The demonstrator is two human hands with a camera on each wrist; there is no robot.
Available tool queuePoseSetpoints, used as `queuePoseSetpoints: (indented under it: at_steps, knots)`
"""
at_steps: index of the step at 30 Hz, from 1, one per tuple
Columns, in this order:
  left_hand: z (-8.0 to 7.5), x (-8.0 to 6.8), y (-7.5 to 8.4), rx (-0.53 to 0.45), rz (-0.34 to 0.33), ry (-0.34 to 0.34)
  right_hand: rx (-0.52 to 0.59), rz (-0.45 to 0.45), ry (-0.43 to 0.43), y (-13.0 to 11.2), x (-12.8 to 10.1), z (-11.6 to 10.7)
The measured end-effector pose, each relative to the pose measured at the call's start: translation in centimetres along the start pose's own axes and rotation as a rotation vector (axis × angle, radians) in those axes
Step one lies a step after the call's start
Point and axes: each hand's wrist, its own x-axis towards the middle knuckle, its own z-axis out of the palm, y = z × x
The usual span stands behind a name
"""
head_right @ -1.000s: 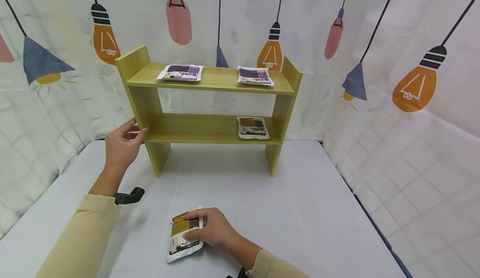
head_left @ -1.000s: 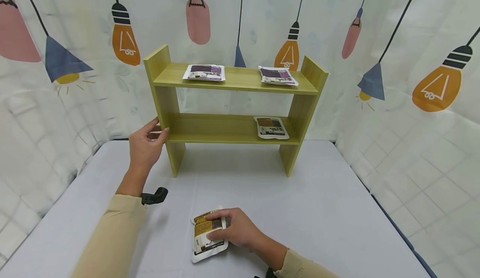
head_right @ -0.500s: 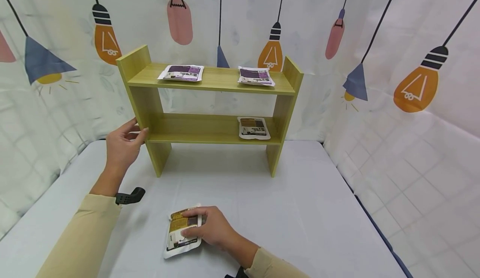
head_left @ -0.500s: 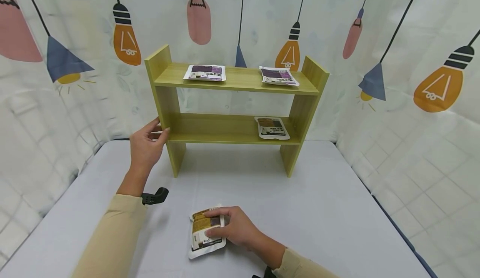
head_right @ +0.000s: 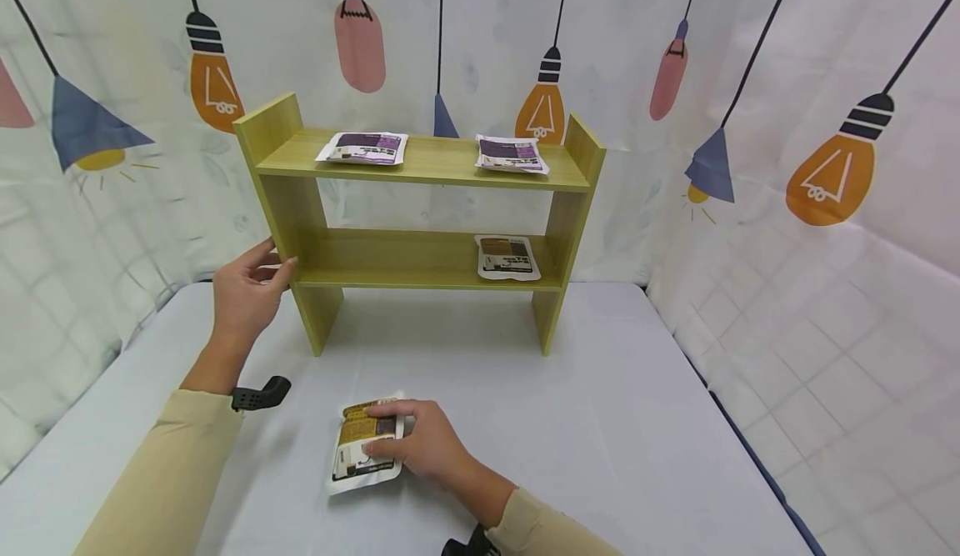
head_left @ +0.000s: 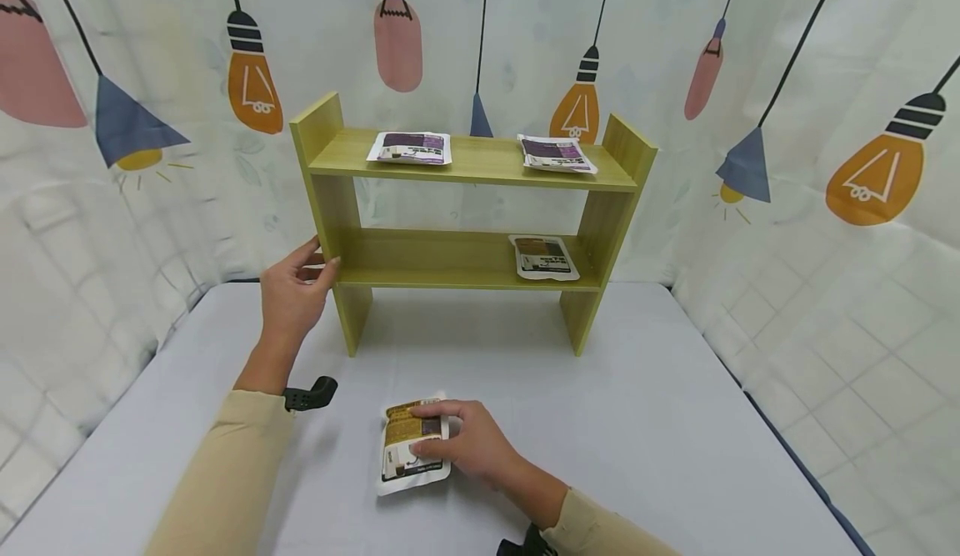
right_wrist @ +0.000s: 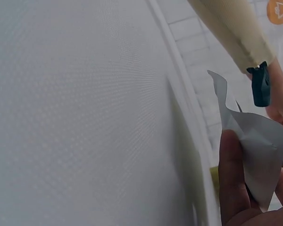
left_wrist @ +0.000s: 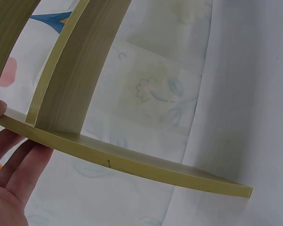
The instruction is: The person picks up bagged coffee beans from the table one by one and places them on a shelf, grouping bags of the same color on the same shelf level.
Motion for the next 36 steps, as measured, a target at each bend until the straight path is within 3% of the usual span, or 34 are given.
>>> queuePoseSetpoints:
  at_steps: [12,21,36]
  knots:
    - [-0.2,-0.1,0.1,-0.011,0.003,0.0,0.01,0.011,0.036,-0.9,1.3,-0.7]
    - [-0.1,-0.1,0.2,-0.004,-0.005,-0.005,0.129,0.052,0.029,-2.2,1.8,-1.3]
    - [0.0,-0.1,0.1,-0.019,0.0,-0.004,0.149,0.004,0.046,-3.6,2.8,-2.4]
